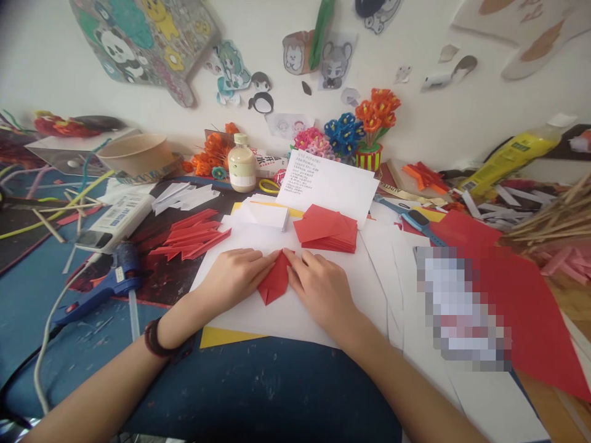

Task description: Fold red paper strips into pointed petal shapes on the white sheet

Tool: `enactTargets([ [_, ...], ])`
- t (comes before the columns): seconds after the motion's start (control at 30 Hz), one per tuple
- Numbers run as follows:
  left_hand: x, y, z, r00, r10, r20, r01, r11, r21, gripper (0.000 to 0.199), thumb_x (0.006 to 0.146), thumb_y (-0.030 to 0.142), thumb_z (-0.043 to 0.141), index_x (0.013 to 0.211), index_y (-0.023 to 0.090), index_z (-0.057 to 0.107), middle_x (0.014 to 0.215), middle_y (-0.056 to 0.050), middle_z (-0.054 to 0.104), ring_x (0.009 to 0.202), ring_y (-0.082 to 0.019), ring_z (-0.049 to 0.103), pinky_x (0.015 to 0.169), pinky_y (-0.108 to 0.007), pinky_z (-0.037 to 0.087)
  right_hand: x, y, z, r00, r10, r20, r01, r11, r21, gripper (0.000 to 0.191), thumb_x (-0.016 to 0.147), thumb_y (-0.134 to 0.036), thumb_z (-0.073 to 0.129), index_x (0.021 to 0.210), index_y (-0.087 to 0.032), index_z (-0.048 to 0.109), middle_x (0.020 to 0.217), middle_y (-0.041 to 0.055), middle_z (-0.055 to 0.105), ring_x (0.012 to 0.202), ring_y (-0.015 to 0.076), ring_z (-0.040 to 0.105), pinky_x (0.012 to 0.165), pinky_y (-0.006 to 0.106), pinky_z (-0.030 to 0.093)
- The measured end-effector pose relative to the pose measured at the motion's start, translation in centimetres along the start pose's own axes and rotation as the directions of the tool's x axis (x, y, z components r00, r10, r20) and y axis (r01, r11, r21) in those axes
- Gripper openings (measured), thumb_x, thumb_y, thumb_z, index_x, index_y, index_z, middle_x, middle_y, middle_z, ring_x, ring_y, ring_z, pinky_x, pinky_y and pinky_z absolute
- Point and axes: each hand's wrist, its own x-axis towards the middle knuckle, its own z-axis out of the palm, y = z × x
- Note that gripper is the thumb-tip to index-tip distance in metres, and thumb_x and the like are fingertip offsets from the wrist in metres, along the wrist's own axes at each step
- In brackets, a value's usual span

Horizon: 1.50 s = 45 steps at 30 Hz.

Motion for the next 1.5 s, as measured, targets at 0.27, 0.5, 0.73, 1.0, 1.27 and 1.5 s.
enactTargets([
  [0.27, 0.0, 0.3, -0.1, 0.999, -0.023, 0.030, 0.023, 1.000, 0.008, 0.026, 0.096, 0.021, 0.041, 0.111, 0.017, 0.061, 0.064, 0.000, 0.058, 0.056, -0.014, 0.054, 0.047, -0.026, 0.029, 0.1, 0.0, 0.0, 1.000, -0.011, 0.014, 0.011, 1.000, -0.018, 0.036, 0.097, -0.030, 0.040, 0.127, -0.024, 0.058, 0.082, 0.0024, 0.065, 0.068, 0.0145, 0.058, 0.057, 0.028, 0.035],
  [0.5, -0.2, 0.4, 0.2, 0.997, -0.069, 0.026, 0.069, 0.998, 0.001, 0.026, 0.095, 0.023, 0.041, 0.112, 0.019, 0.060, 0.064, 0.001, 0.060, 0.054, -0.015, 0.056, 0.046, -0.026, 0.026, 0.1, 0.0, 0.1, 1.000, -0.006, 0.029, 0.007, 0.999, -0.031, 0.036, 0.098, -0.032, 0.038, 0.129, -0.025, 0.057, 0.082, 0.0021, 0.064, 0.068, 0.0142, 0.057, 0.056, 0.028, 0.033],
  [0.73, -0.2, 0.6, 0.5, 0.996, -0.088, 0.018, 0.087, 0.996, 0.025, 0.027, 0.094, 0.023, 0.042, 0.114, 0.018, 0.060, 0.064, 0.000, 0.062, 0.053, -0.015, 0.058, 0.045, -0.027, 0.026, 0.1, -0.1, 0.0, 0.999, -0.018, 0.050, 0.023, 0.995, -0.097, 0.038, 0.099, -0.033, 0.036, 0.131, -0.025, 0.055, 0.081, 0.0029, 0.063, 0.064, 0.0138, 0.054, 0.054, 0.028, 0.029],
  [1.0, -0.2, 0.7, 0.3, 0.991, -0.129, 0.038, 0.129, 0.992, -0.005, 0.027, 0.096, 0.027, 0.039, 0.108, 0.021, 0.063, 0.064, -0.001, 0.064, 0.053, -0.015, 0.059, 0.046, -0.026, 0.025, 0.0, -0.4, -0.1, 0.994, -0.030, 0.104, 0.050, 0.979, -0.198, 0.040, 0.100, -0.030, 0.033, 0.136, -0.024, 0.050, 0.084, 0.0046, 0.063, 0.064, 0.0148, 0.053, 0.054, 0.030, 0.028],
  [1.27, -0.1, 0.6, 0.2, 0.994, -0.099, 0.040, 0.098, 0.995, 0.029, 0.027, 0.095, 0.025, 0.041, 0.114, 0.020, 0.060, 0.064, -0.001, 0.065, 0.053, -0.015, 0.059, 0.046, -0.025, 0.027, 0.4, -0.8, -0.6, 0.974, -0.010, 0.225, 0.064, 0.970, -0.236, 0.043, 0.099, -0.028, 0.032, 0.140, -0.021, 0.044, 0.088, 0.0070, 0.064, 0.070, 0.0179, 0.057, 0.054, 0.030, 0.030],
  [1.5, -0.1, 0.5, 0.2, 0.995, -0.088, 0.047, 0.083, 0.993, 0.089, 0.029, 0.094, 0.024, 0.044, 0.119, 0.020, 0.058, 0.062, -0.001, 0.063, 0.052, -0.015, 0.059, 0.045, -0.025, 0.026, 0.5, -0.9, -0.8, 0.971, -0.010, 0.238, 0.065, 0.973, -0.223, 0.043, 0.098, -0.025, 0.034, 0.139, -0.021, 0.046, 0.084, 0.0067, 0.065, 0.070, 0.0181, 0.058, 0.054, 0.029, 0.030],
])
